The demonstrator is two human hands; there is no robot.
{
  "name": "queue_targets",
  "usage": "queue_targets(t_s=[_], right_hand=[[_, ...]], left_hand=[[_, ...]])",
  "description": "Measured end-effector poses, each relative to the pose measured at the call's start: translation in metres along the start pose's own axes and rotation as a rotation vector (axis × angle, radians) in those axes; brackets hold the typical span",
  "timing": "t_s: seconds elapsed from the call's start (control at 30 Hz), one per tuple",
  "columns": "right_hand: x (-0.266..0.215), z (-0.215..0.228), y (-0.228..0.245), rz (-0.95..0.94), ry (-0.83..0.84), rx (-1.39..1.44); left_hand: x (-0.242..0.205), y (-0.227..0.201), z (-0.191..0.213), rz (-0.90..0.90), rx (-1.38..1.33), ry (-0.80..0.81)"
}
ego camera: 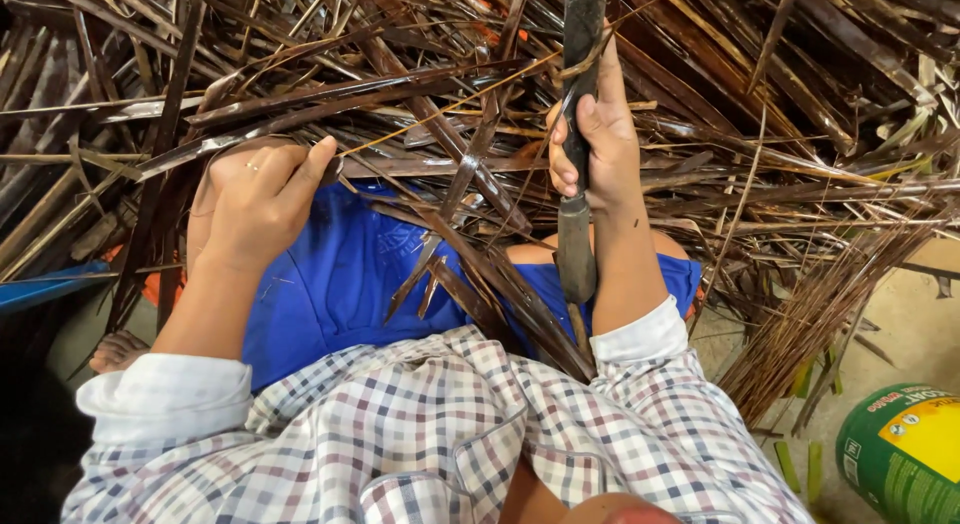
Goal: Stripping the leafy parts from palm fronds using a machete while sitting on the ground.
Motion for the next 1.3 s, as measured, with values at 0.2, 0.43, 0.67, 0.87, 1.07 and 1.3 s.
queue_targets(t_s=[0.2,0.43,0.67,0.87,1.07,1.3], right_hand=[[0.002,0.016,0.003,0.021,-0.025,0.009],[0.001,0.018,0.010,0.028,-0.064,-0.047],[0.002,0.020,0.011,0.038,-0.050,-0.062],[0.002,0.021,0.011,0.049,-0.042,-0.048],[0.002,0.017,0.011,0.046,-0.059,-0.082],[0.001,0.004,0.006,-0.005,-0.101,-0.208]], left_hand=[[-0.011,0.015,0.010,-0.011,-0.008,-0.037],[-0.052,0.042,0.012,0.064,0.086,0.025],[-0.107,0.082,0.004,0.133,0.377,0.047],[-0.140,0.105,0.003,0.171,0.346,0.053],[-0.182,0.123,0.003,0.181,0.542,0.082],[-0.207,0.138,-0.005,0.193,0.501,0.124]])
Point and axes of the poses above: each hand's wrist, its own x-axis towards the middle knuckle, its own z-axis out of the back of the hand, y = z × x, the point moved 9 cm from there along x, towards the middle knuckle, and after that the axes turned 4 degrees about x, right-handed, at the moved point
